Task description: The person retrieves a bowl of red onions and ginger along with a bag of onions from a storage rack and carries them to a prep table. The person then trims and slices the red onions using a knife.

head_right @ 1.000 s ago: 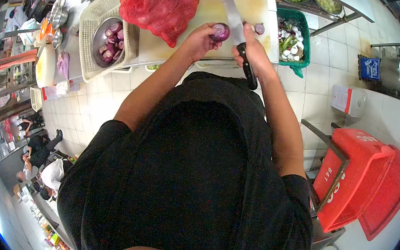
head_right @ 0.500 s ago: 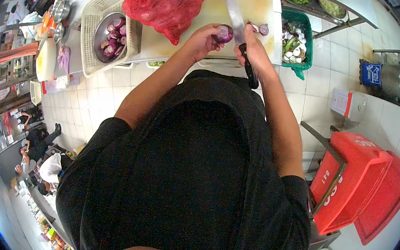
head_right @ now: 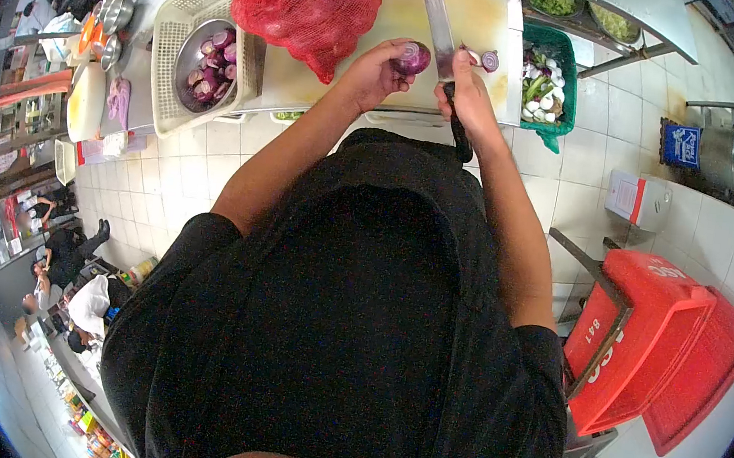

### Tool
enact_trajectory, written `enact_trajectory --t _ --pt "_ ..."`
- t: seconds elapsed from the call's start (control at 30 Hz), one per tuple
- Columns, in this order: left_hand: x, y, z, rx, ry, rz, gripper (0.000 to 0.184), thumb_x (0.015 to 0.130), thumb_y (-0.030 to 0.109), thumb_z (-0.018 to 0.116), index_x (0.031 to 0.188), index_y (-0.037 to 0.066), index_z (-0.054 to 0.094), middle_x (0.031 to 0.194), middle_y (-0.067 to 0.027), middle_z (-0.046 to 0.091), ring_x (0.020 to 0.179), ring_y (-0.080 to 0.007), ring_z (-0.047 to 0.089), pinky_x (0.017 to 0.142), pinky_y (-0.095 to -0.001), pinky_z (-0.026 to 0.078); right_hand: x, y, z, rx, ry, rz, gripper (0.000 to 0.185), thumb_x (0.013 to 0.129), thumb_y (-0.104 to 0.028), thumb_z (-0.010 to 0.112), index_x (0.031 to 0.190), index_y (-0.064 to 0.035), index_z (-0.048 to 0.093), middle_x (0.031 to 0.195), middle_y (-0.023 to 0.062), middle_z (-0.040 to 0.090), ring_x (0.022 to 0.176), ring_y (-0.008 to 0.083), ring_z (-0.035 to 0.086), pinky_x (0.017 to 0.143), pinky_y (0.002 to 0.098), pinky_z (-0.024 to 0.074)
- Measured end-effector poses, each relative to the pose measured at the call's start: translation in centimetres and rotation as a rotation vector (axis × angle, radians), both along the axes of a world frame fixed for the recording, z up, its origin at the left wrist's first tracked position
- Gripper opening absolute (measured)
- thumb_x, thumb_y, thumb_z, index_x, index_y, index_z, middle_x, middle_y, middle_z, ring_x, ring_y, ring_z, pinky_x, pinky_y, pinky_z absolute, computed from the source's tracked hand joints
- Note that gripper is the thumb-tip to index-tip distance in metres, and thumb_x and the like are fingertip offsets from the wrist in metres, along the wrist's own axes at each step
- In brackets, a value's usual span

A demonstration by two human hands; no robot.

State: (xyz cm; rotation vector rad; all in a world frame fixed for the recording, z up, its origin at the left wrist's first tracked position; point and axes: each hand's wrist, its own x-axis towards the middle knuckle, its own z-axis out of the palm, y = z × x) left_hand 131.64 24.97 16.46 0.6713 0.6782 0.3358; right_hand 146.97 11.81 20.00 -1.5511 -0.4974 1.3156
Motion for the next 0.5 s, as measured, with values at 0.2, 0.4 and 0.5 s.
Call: enact_trajectory --t 0.2,0.4,0.5 --pt "-0.1 1.2 2.0 -0.228 -0.086 -0.018 0.037 0.099 0.037 0.053 0.12 0.008 0.059 0.094 -0.0076 0.067 0.076 -0.0184 0.061 0.066 -0.0298 0.05 -1.4 0.2 4.5 0.062 -0.049 0.076 0.071 0.1 -0.067 0.028 0.081 -0.0044 0.055 0.059 0.0013 0.048 0.049 0.0117 0.045 0.047 0.0279 0.0364" --pt "-0.1 1.1 3.9 -0.227 -0.051 -0.049 0.04 0.1 0.043 0.05 0.115 0.007 0.06 0.088 -0.0072 0.066 0.071 -0.0165 0.058 0.062 -0.0284 0.048 -1.5 1.0 3.5 0.047 -0.079 0.04 0.066 0.101 -0.064 0.028 0.094 -0.005 0.058 0.062 0.0008 0.049 0.05 0.011 0.045 0.047 0.0278 0.0358" --pt "-0.3 1.4 3.7 -0.237 -0.08 -0.086 0.042 0.101 0.046 0.048 0.112 0.007 0.061 0.086 -0.0071 0.065 0.069 -0.016 0.057 0.061 -0.0281 0.047 -0.9 1.2 4.6 0.1 -0.003 -0.026 0.063 0.101 -0.065 0.03 0.093 -0.0072 0.054 0.061 0.0009 0.049 0.048 0.0094 0.043 0.045 0.0254 0.0338"
